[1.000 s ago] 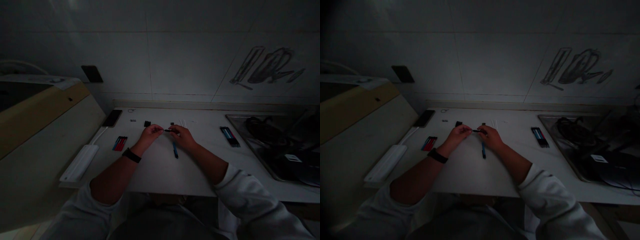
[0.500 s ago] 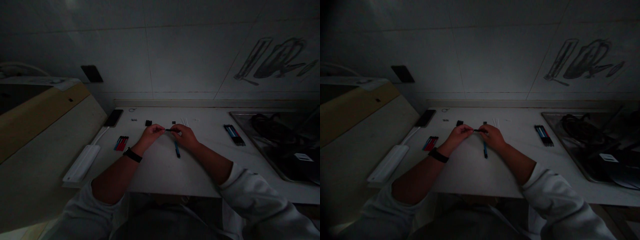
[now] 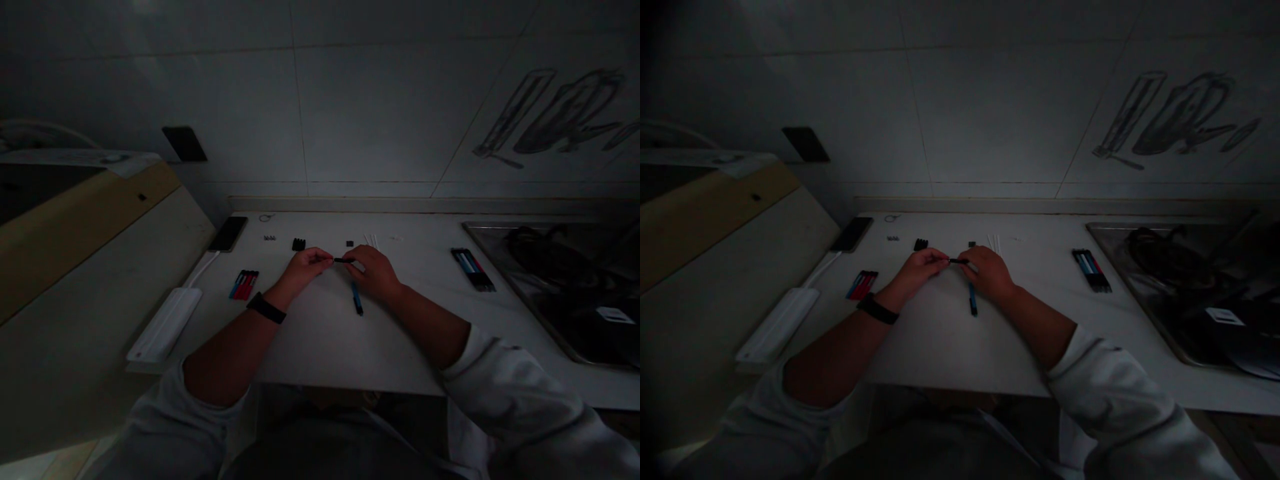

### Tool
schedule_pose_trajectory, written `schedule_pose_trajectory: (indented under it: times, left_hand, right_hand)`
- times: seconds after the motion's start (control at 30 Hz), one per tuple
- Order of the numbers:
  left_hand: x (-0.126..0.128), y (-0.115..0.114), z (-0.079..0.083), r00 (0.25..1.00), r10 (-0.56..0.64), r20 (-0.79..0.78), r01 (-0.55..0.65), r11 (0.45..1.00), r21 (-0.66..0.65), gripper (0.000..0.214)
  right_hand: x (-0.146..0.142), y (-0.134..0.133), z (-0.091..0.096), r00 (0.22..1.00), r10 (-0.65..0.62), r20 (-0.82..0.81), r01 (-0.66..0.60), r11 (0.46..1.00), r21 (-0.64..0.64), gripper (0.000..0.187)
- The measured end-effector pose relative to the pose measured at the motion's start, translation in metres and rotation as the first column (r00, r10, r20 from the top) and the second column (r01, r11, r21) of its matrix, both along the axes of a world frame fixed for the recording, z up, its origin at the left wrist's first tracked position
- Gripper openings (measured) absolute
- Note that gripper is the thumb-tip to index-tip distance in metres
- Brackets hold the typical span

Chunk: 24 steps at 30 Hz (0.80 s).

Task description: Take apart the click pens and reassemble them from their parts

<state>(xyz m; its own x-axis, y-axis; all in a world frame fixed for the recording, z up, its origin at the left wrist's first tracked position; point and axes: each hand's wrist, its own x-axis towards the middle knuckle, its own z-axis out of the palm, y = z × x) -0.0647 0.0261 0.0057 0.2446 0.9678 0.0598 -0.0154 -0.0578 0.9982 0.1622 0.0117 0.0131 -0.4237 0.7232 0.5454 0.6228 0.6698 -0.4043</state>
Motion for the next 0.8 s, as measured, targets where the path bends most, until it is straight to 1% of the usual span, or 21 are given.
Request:
schedule_pose_trajectory:
  times: [0.1, 0.33, 0.43, 0.5, 0.53, 0.63, 0.8]
  left_hand:
    - [0.0002, -0.0012, 0.0019, 1.0, 0.0, -0.005, 0.0, 1.0, 0.002, 0.025]
    - [-0.0017, -0.002, 0.0051, 0.999, 0.0, -0.034, 0.003, 0.996, 0.084, 0.021]
    - [-0.0023, -0.0011, 0.0048, 0.999, 0.004, -0.047, 0.001, 0.994, 0.108, 0.02]
    - [-0.0026, -0.0003, 0.0043, 0.999, 0.015, -0.049, -0.009, 0.994, 0.113, 0.02]
    - [-0.0027, -0.0001, 0.0042, 0.999, 0.019, -0.048, -0.013, 0.993, 0.113, 0.019]
    - [-0.0029, 0.0001, 0.0045, 0.998, 0.016, -0.053, -0.01, 0.994, 0.111, 0.019]
    - [-0.0029, -0.0006, 0.0056, 0.998, 0.026, -0.061, -0.018, 0.992, 0.121, 0.018]
  right_hand:
    - [0.0001, -0.0002, -0.0002, 1.0, -0.006, 0.019, 0.005, 1.0, 0.019, 0.021]
    - [0.0003, -0.0002, 0.0002, 0.996, -0.064, 0.054, 0.067, 0.996, -0.053, 0.028]
    - [0.0001, -0.0006, -0.0002, 0.998, -0.06, 0.027, 0.062, 0.996, -0.058, 0.027]
    - [-0.0004, -0.0012, -0.0005, 0.999, -0.051, -0.005, 0.051, 0.997, -0.052, 0.032]
    - [-0.0007, -0.0014, -0.0006, 0.999, -0.047, -0.014, 0.046, 0.998, -0.05, 0.031]
    - [-0.0011, -0.002, 0.0003, 0.999, -0.038, -0.009, 0.038, 0.998, -0.048, 0.017]
    - [-0.0001, -0.0025, 0.0016, 0.999, -0.035, -0.019, 0.034, 0.997, -0.065, 0.019]
